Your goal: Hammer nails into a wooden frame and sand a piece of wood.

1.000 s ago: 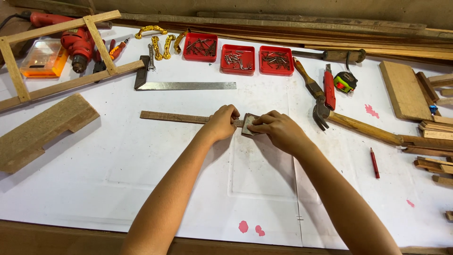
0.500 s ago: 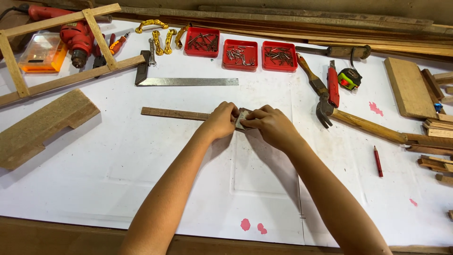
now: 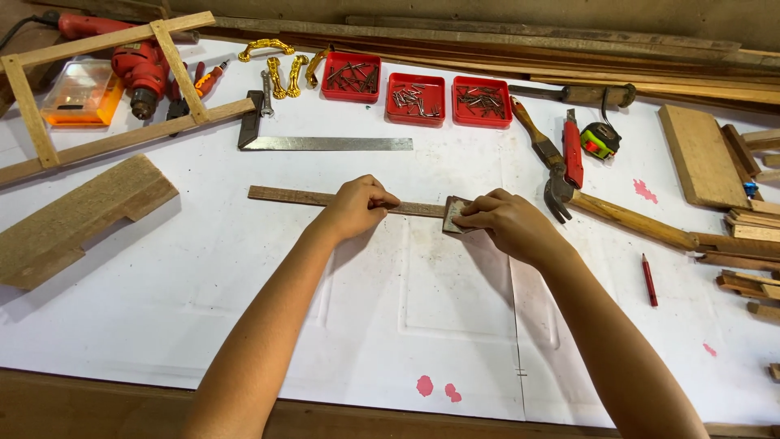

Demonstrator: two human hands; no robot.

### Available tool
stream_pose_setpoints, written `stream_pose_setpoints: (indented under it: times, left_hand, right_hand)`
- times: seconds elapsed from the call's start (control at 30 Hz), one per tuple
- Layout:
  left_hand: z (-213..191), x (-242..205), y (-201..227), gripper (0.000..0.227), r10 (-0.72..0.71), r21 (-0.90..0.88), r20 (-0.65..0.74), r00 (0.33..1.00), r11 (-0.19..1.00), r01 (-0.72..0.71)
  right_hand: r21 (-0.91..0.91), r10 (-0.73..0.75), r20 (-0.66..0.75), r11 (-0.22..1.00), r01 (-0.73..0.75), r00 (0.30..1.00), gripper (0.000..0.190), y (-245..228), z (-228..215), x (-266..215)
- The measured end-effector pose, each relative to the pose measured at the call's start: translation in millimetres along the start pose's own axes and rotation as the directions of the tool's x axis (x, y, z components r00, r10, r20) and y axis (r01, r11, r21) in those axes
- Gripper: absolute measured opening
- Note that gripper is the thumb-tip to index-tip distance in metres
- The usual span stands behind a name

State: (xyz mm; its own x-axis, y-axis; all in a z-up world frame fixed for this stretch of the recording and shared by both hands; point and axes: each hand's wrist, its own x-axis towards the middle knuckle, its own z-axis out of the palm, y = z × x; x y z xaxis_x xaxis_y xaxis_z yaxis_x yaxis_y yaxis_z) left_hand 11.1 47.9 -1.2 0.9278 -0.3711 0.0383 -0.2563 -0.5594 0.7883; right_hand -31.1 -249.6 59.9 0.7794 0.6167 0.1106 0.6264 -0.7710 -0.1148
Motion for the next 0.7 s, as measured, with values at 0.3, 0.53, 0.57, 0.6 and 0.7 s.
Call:
stream_pose_setpoints:
  times: [0.3, 0.53, 0.57, 0.6, 0.7]
  left_hand:
    - [1.1, 4.0, -6.9, 0.042, 0.017, -0.006, -0.030, 0.999, 1.000, -0.017]
    - [-2.2, 6.9, -14.1, 0.045, 0.007, -0.038, -0.029, 1.000, 0.999, -0.008]
    - [-1.8, 6.9, -13.9, 0.040, 0.043, 0.038, -0.032, 0.999, 0.998, -0.042]
    - [-2.8, 4.8, -14.7, 0.035, 0.076, 0.116, -0.032, 0.997, 0.991, -0.071]
    - [-10.8, -11.2, -1.3, 0.028, 0.125, 0.254, -0.051, 0.991, 0.961, -0.108]
  right_hand:
    - [-0.008, -0.111, -0.155, 0.994, 0.111, 0.982, 0.038, -47.0, 40.3, 55.4]
    - [-0.003, -0.118, -0.181, 0.993, 0.120, 0.976, 0.040, -51.2, 44.0, 58.0]
    - [-0.009, -0.124, -0.164, 0.992, 0.124, 0.979, 0.042, -45.7, 41.2, 54.5]
    - [-0.012, -0.130, -0.146, 0.991, 0.130, 0.981, 0.043, -42.4, 39.1, 51.8]
    - [-0.033, -0.079, -0.082, 0.997, 0.076, 0.994, 0.042, -33.8, 27.9, 35.5]
